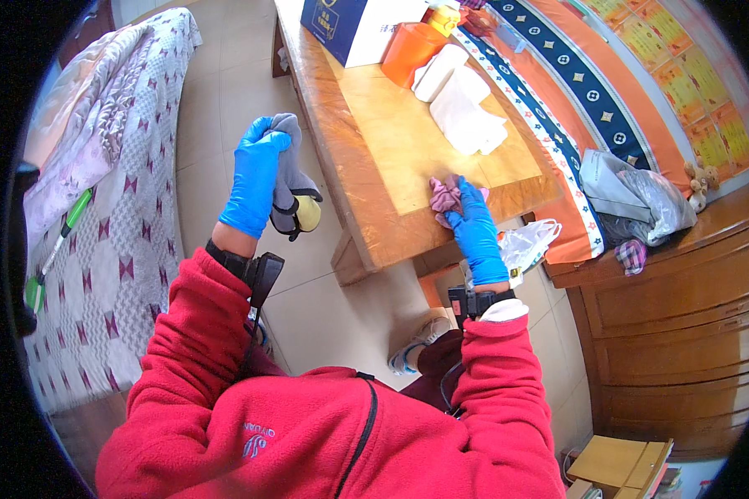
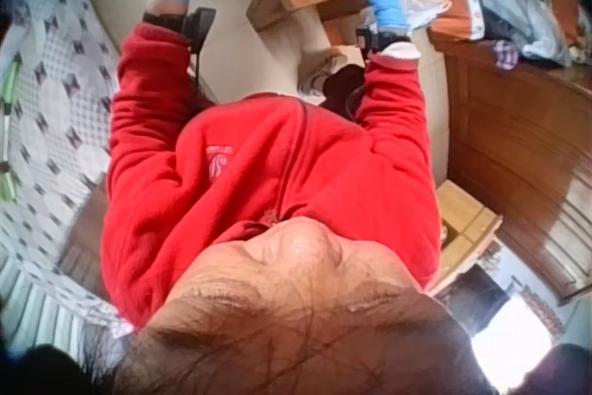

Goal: The person wipes a wooden table with a pink cloth and a spray bottle, moving items like paper towels and a box aside to reach the surface. They clean the tabletop and edges, then wipe the lower shelf of the table.

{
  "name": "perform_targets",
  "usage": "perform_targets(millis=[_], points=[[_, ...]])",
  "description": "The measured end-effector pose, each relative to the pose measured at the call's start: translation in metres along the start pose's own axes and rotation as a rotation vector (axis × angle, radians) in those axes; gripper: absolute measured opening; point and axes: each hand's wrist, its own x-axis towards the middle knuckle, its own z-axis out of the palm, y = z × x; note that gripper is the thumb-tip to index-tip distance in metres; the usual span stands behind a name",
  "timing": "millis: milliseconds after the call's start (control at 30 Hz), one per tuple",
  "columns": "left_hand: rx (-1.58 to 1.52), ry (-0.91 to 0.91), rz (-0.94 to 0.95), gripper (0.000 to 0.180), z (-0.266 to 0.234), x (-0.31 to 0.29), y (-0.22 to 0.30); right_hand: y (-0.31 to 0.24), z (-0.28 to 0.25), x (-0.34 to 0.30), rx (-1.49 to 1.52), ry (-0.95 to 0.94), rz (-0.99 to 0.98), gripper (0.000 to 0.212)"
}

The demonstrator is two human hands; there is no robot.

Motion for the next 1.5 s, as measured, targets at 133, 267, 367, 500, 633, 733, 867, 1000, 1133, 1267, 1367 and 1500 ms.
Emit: perform_targets(millis=[133,267,367,500,633,733,867,1000,1133,1267,1367,1500], points=[[0.024,-0.017,0.008,0.024,0.008,0.001,-0.013,-0.002,0.004,-0.01,-0.207,0.039,-0.086,0.064],[0.016,0.001,-0.048,0.024,0.006,0.01,-0.033,-0.009,0.004,-0.011,-0.226,0.052,-0.079,0.063],[0.1,0.061,-0.167,0.022,0.002,0.017,-0.046,-0.013,0.006,-0.012,-0.242,0.11,-0.11,0.065],[-0.063,-0.051,-0.476,0.035,0.002,0.013,-0.06,-0.022,0.005,-0.015,-0.278,0.122,-0.098,0.066],[-0.377,-0.319,-0.638,0.056,0.012,0.017,-0.076,-0.03,-0.002,-0.011,-0.587,0.087,-0.078,0.065],[-0.356,-0.343,-0.611,0.06,0.022,0.027,-0.085,-0.034,-0.006,-0.008,-0.63,0.023,-0.028,0.067],[-0.3,-0.333,-0.7,0.056,0.021,0.037,-0.088,-0.037,-0.009,-0.009,-0.51,-0.027,0.028,0.058],[-0.303,-0.453,-0.667,0.052,0.017,0.04,-0.086,-0.035,-0.007,-0.008,-0.381,0.097,-0.095,0.063],[-0.222,-0.505,-0.641,0.058,0.016,0.042,-0.083,-0.035,-0.006,-0.006,-0.381,0.179,-0.214,0.057],[-0.167,-0.406,-0.591,0.057,0.017,0.032,-0.078,-0.052,0.009,-0.01,-0.165,0.199,-0.3,0.053],[-0.139,-0.318,-0.578,0.052,0.012,0.019,-0.071,-0.065,0.028,-0.017,-0.179,0.167,-0.547,0.044],[0.018,-0.234,-0.518,0.041,-0.005,0.002,-0.05,-0.064,0.033,-0.019,-0.015,0.155,-0.478,0.046]])
